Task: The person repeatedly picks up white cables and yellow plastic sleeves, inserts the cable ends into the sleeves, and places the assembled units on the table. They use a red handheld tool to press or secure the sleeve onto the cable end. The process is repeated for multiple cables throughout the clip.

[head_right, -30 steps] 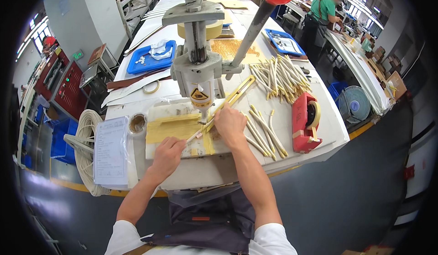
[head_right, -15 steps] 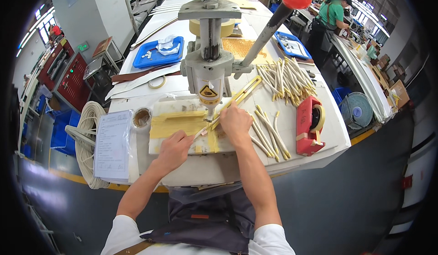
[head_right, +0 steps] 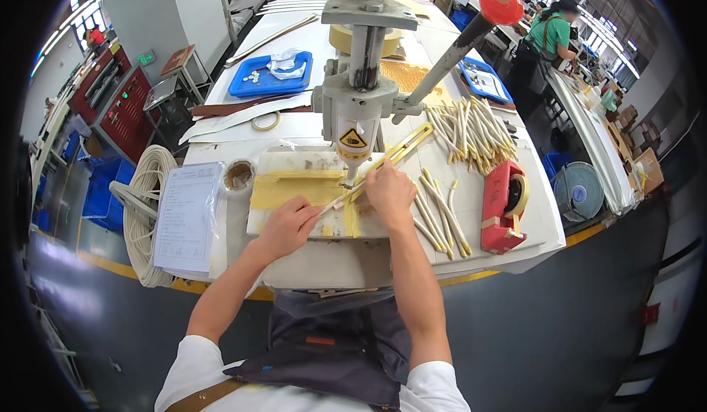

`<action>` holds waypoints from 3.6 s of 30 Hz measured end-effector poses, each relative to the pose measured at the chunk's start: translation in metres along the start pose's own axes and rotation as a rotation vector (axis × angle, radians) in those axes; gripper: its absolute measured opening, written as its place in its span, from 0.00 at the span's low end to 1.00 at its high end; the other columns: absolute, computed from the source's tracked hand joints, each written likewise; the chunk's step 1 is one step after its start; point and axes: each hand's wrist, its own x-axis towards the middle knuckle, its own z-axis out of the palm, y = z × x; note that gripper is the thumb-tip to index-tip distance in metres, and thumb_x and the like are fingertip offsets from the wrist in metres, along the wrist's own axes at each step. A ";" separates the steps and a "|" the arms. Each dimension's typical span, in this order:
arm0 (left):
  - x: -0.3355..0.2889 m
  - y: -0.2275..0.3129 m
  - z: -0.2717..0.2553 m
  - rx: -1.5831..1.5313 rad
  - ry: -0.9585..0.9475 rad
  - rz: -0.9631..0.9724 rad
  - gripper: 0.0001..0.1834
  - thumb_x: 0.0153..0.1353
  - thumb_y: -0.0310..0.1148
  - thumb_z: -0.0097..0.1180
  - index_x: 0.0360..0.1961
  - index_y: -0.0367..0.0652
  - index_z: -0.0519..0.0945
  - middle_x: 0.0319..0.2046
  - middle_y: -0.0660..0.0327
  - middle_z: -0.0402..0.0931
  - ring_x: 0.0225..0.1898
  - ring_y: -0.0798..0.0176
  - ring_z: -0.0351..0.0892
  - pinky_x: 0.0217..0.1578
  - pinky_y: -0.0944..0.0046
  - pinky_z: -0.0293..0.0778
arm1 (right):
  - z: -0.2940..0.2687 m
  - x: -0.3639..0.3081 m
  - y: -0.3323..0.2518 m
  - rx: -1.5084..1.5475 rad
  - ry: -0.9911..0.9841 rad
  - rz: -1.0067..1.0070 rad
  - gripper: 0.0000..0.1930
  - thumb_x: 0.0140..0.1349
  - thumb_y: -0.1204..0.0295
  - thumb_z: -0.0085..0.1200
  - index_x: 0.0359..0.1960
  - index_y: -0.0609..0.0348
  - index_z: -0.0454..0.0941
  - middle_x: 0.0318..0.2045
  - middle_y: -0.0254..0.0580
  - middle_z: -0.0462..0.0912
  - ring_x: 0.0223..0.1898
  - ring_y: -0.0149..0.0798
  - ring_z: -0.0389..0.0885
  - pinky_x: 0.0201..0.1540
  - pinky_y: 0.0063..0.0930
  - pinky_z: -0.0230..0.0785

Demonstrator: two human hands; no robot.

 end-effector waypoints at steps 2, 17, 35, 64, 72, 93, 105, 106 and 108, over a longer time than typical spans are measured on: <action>0.000 -0.001 0.000 -0.007 0.007 -0.003 0.09 0.63 0.27 0.61 0.44 0.41 0.86 0.32 0.58 0.75 0.33 0.53 0.78 0.34 0.56 0.75 | -0.007 0.001 0.001 0.014 -0.036 -0.021 0.23 0.63 0.60 0.53 0.54 0.63 0.80 0.34 0.57 0.87 0.40 0.61 0.87 0.45 0.54 0.76; 0.002 -0.002 0.000 0.005 -0.016 -0.033 0.10 0.64 0.26 0.61 0.45 0.42 0.87 0.33 0.57 0.75 0.34 0.53 0.78 0.34 0.56 0.74 | -0.297 0.085 -0.046 1.437 0.164 -0.728 0.22 0.78 0.57 0.40 0.39 0.63 0.79 0.32 0.50 0.82 0.29 0.40 0.78 0.38 0.32 0.68; -0.003 -0.002 0.003 -0.075 0.123 -0.194 0.12 0.62 0.26 0.65 0.47 0.38 0.85 0.31 0.56 0.75 0.28 0.56 0.76 0.30 0.59 0.73 | -0.268 0.028 -0.059 1.466 0.096 -0.734 0.17 0.77 0.59 0.45 0.43 0.62 0.76 0.25 0.34 0.64 0.30 0.35 0.64 0.48 0.37 0.65; -0.003 -0.001 -0.003 -0.223 0.160 -0.342 0.12 0.57 0.27 0.70 0.42 0.35 0.86 0.25 0.61 0.74 0.23 0.69 0.69 0.25 0.68 0.68 | -0.042 -0.046 0.049 0.401 0.433 -0.793 0.11 0.49 0.82 0.66 0.34 0.57 0.81 0.41 0.40 0.85 0.41 0.45 0.85 0.44 0.35 0.78; -0.004 -0.004 0.004 -0.411 0.207 -0.364 0.11 0.58 0.26 0.70 0.43 0.35 0.87 0.27 0.64 0.77 0.24 0.73 0.70 0.25 0.71 0.68 | -0.079 -0.109 0.127 0.217 0.551 -0.301 0.10 0.52 0.83 0.65 0.36 0.58 0.82 0.37 0.43 0.82 0.37 0.48 0.83 0.39 0.39 0.77; -0.085 0.059 -0.142 -0.103 -0.010 -0.532 0.09 0.59 0.29 0.69 0.40 0.39 0.88 0.33 0.56 0.85 0.33 0.62 0.83 0.34 0.65 0.75 | -0.037 -0.115 -0.009 0.711 -0.163 -0.702 0.06 0.56 0.72 0.68 0.33 0.57 0.84 0.34 0.42 0.84 0.39 0.47 0.82 0.45 0.40 0.75; -0.069 -0.040 -0.109 0.010 -0.002 -0.416 0.08 0.59 0.26 0.67 0.39 0.36 0.87 0.32 0.53 0.84 0.32 0.56 0.85 0.29 0.62 0.76 | 0.008 -0.096 -0.014 0.513 0.094 -0.477 0.08 0.54 0.70 0.68 0.34 0.56 0.85 0.37 0.41 0.82 0.40 0.49 0.78 0.45 0.40 0.73; -0.069 -0.041 -0.108 -0.016 0.006 -0.424 0.07 0.60 0.26 0.66 0.39 0.36 0.87 0.33 0.53 0.83 0.33 0.56 0.85 0.29 0.62 0.76 | 0.007 -0.096 -0.014 0.522 0.100 -0.485 0.08 0.54 0.71 0.68 0.34 0.57 0.84 0.36 0.41 0.82 0.40 0.49 0.78 0.45 0.40 0.73; -0.067 -0.042 -0.109 0.006 -0.010 -0.383 0.07 0.60 0.25 0.65 0.39 0.36 0.87 0.33 0.52 0.83 0.31 0.55 0.84 0.28 0.60 0.76 | 0.007 -0.096 -0.013 0.536 0.114 -0.500 0.08 0.54 0.72 0.67 0.36 0.57 0.84 0.36 0.42 0.81 0.40 0.49 0.78 0.45 0.40 0.73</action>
